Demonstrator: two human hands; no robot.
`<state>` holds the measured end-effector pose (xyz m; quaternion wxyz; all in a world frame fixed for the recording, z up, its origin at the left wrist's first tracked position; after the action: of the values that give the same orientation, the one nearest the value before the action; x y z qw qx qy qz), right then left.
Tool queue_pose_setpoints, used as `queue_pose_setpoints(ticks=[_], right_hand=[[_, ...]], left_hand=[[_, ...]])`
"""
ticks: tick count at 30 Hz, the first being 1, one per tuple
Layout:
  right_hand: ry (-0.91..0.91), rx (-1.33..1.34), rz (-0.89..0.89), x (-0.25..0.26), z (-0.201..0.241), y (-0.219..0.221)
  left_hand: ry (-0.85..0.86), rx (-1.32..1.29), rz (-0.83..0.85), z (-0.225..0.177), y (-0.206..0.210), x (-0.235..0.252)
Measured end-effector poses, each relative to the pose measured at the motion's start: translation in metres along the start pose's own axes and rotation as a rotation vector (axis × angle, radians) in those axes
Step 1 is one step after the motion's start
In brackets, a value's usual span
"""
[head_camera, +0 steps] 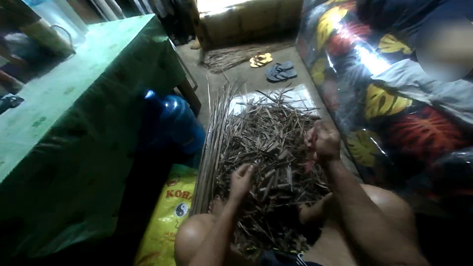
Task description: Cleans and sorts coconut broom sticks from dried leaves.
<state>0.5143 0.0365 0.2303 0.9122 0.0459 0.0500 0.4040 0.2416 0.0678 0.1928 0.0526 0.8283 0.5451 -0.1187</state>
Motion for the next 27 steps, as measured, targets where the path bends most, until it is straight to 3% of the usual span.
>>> queue_pose_setpoints(ticks=[5, 9, 17, 27], right_hand=[[0.507, -0.089, 0.513, -0.063, -0.042, 0.056], [0.627, -0.034, 0.734, -0.102, -0.049, 0.084], [0.637, -0.015, 0.691, -0.122, -0.061, 0.103], [0.437, -0.042, 0.674, -0.126, -0.063, 0.108]], left_hand=[[0.081, -0.087, -0.184, -0.017, -0.022, 0.007], [0.129, -0.150, -0.242, -0.023, -0.026, 0.005], [0.228, -0.127, -0.225, -0.027, -0.022, 0.001], [0.337, -0.037, -0.228, -0.026, -0.022, -0.003]])
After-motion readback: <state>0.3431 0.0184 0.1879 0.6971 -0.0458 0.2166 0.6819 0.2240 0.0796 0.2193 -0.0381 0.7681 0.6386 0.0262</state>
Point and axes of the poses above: each hand's wrist, its own x-axis towards the middle knuckle, its own y-axis out of the palm, z = x × y, the point moved 7 cm from there along x, towards the middle knuckle, and after that the axes turned 6 degrees about x, right-handed, at the moved point
